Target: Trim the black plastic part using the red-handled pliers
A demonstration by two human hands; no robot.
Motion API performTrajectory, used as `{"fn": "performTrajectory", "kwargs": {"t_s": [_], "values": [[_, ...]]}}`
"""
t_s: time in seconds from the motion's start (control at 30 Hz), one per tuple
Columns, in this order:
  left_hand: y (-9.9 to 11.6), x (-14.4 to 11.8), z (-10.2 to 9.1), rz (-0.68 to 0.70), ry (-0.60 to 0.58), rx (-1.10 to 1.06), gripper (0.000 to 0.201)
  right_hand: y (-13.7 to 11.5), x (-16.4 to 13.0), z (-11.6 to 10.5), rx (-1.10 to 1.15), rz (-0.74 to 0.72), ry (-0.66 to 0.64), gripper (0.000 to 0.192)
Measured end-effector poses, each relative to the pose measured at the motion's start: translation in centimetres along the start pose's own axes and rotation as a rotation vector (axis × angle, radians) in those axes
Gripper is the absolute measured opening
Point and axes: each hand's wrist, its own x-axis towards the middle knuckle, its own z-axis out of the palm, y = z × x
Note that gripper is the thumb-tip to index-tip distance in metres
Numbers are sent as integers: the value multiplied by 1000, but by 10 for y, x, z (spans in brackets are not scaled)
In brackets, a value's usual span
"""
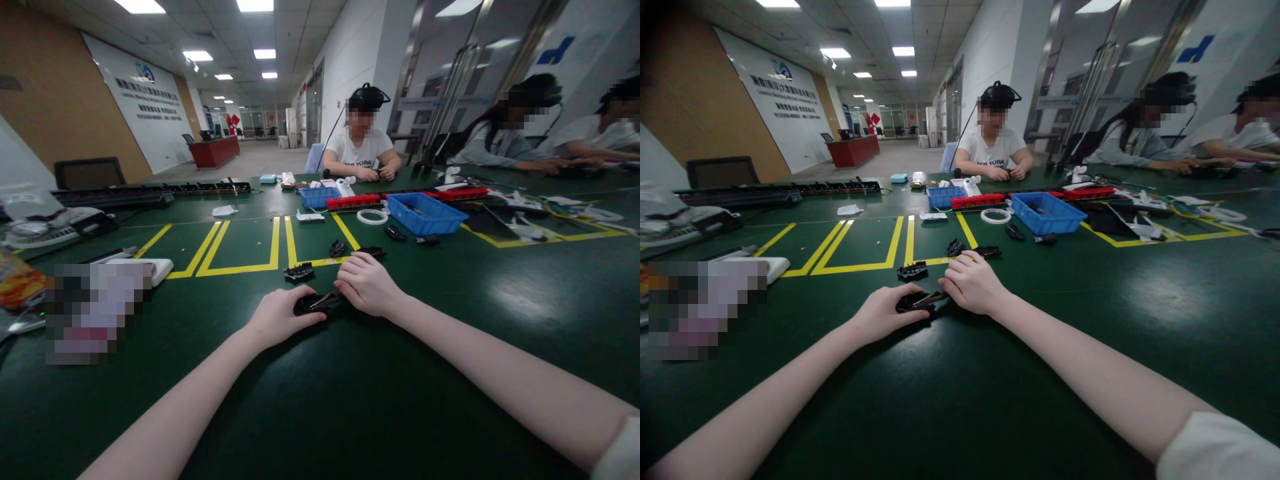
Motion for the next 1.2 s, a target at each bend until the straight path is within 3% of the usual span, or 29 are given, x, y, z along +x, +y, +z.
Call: {"fn": "performTrajectory", "kwargs": {"t_s": [1.2], "values": [[1,-1,-1,-10,0,-29,44,7,-2,3,15,8,41,37]]}}
